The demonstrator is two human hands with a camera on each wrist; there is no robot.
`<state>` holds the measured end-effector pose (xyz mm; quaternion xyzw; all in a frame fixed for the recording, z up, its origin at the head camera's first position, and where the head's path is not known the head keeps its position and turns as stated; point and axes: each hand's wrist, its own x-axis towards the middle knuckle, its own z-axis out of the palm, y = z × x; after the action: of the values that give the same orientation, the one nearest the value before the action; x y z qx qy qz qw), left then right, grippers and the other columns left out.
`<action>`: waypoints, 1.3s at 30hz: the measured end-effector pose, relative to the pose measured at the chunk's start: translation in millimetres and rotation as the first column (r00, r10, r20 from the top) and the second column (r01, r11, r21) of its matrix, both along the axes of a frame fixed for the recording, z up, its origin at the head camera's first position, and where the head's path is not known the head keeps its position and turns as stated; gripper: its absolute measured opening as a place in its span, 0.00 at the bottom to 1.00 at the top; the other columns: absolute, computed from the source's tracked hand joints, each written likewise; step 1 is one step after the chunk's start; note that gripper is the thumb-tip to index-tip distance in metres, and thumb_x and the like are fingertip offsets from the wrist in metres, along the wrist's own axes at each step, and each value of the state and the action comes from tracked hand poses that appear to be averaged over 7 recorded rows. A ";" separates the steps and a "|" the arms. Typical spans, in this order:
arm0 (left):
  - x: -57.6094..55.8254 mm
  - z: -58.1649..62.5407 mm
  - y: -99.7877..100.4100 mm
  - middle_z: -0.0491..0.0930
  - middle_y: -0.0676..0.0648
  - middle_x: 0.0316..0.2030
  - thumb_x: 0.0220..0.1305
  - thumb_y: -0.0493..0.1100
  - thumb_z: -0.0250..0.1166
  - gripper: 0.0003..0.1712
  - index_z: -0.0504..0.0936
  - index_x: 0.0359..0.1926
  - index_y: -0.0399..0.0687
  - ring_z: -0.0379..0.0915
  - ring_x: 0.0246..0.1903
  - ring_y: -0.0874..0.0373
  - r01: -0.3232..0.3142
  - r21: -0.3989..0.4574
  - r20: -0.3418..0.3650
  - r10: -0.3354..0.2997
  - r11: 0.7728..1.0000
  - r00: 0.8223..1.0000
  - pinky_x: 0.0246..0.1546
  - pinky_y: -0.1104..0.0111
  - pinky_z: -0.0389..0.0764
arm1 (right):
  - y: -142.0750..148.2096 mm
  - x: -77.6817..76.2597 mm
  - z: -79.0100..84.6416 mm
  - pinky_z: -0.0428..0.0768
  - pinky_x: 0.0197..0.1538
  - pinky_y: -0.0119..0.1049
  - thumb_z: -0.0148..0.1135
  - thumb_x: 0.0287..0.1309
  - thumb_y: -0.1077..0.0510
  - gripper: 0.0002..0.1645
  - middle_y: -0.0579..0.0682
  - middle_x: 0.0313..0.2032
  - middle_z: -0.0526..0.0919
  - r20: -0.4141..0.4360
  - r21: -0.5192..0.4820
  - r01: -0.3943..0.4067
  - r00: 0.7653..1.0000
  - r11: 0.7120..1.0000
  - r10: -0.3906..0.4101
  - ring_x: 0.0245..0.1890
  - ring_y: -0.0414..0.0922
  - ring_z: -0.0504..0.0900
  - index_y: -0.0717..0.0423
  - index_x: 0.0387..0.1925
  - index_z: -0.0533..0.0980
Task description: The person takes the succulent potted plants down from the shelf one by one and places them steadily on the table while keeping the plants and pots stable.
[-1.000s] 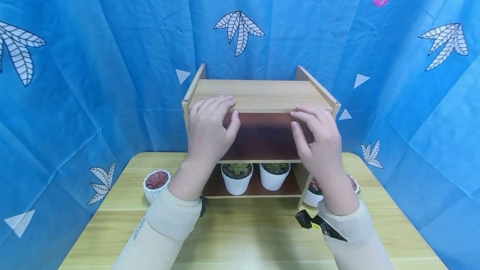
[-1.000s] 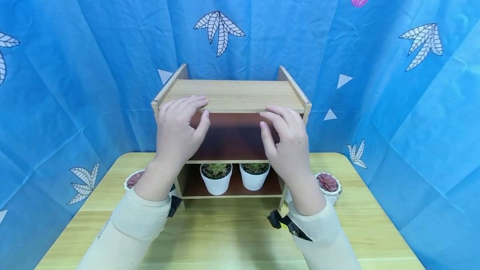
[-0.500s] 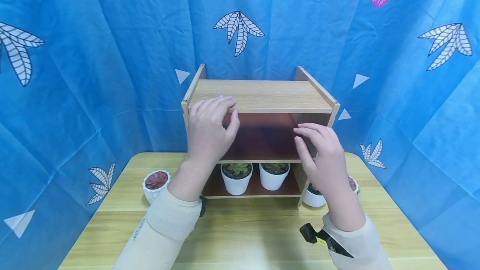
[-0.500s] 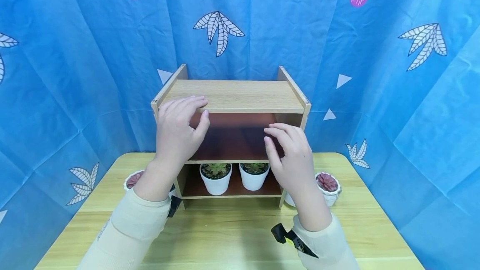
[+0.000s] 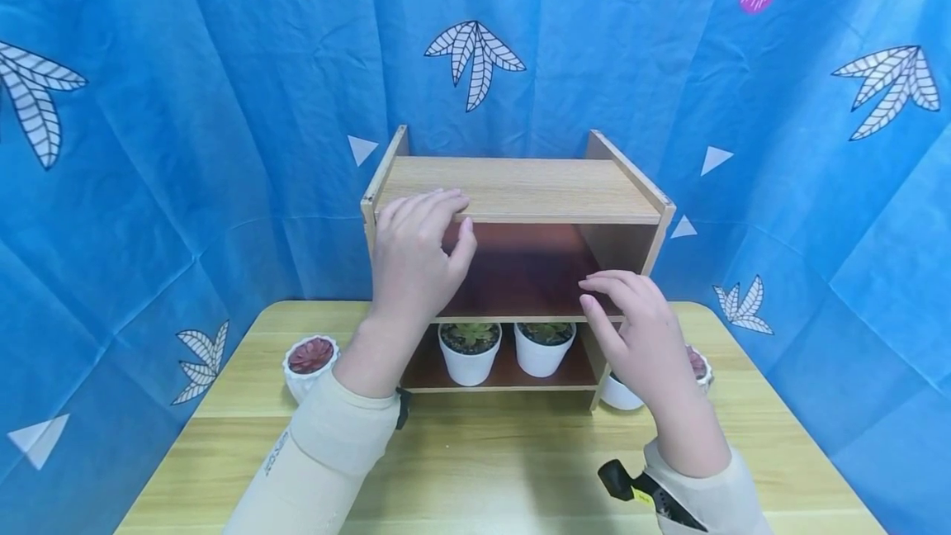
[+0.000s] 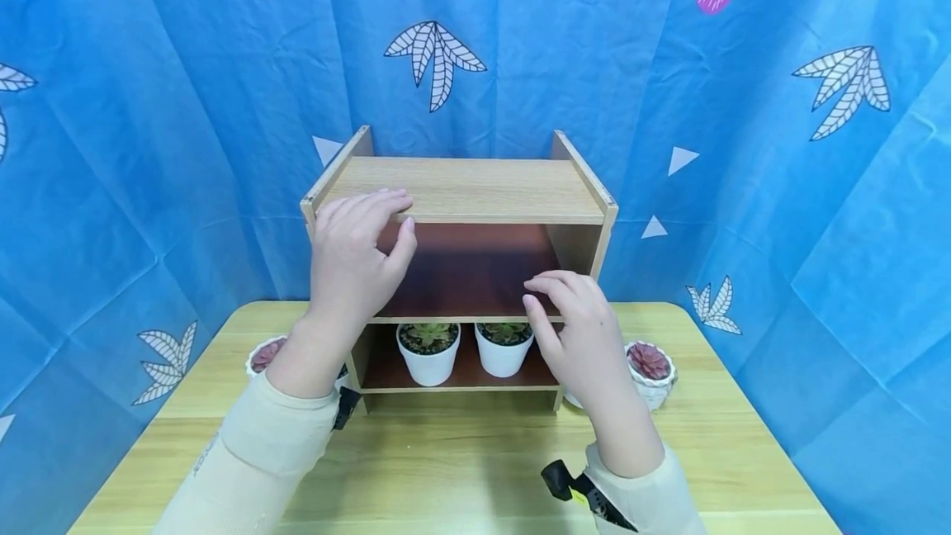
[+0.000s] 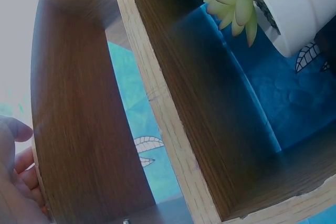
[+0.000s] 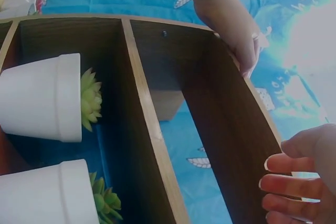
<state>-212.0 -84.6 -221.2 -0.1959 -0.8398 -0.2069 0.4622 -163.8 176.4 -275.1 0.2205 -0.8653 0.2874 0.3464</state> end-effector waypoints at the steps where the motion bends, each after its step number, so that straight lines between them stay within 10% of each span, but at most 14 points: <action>1: -0.1 0.1 0.1 0.85 0.48 0.53 0.68 0.47 0.60 0.17 0.86 0.52 0.47 0.77 0.58 0.52 0.000 -0.001 -0.002 0.000 1.000 1.000 0.62 0.54 0.69 | 0.7 0.5 -1.2 0.76 0.54 0.53 0.66 0.62 0.61 0.12 0.54 0.47 0.85 0.015 0.005 0.002 1.000 1.000 -0.002 0.52 0.53 0.79 0.59 0.47 0.83; 27: -1.8 -1.3 0.2 0.85 0.47 0.53 0.68 0.47 0.59 0.17 0.86 0.52 0.46 0.78 0.58 0.52 0.008 0.006 -0.018 -0.008 1.000 1.000 0.62 0.54 0.69 | 7.2 8.7 -25.0 0.81 0.49 0.52 0.64 0.67 0.54 0.10 0.49 0.44 0.85 0.445 0.147 -0.011 0.894 0.989 -0.056 0.45 0.50 0.83 0.53 0.44 0.83; 39: -1.0 -0.7 -0.8 0.85 0.47 0.52 0.67 0.45 0.59 0.17 0.87 0.51 0.46 0.78 0.57 0.51 0.024 0.015 -0.026 -0.023 1.000 0.999 0.61 0.54 0.69 | -0.5 3.7 -38.7 0.75 0.58 0.59 0.64 0.66 0.50 0.29 0.62 0.57 0.80 0.589 0.250 -0.047 0.801 0.967 -0.113 0.57 0.60 0.79 0.65 0.60 0.75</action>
<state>-213.0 -85.4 -221.9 -0.2048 -0.8297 -0.2162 0.4721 -160.1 175.9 -313.8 0.1457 -0.9632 0.2239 0.0299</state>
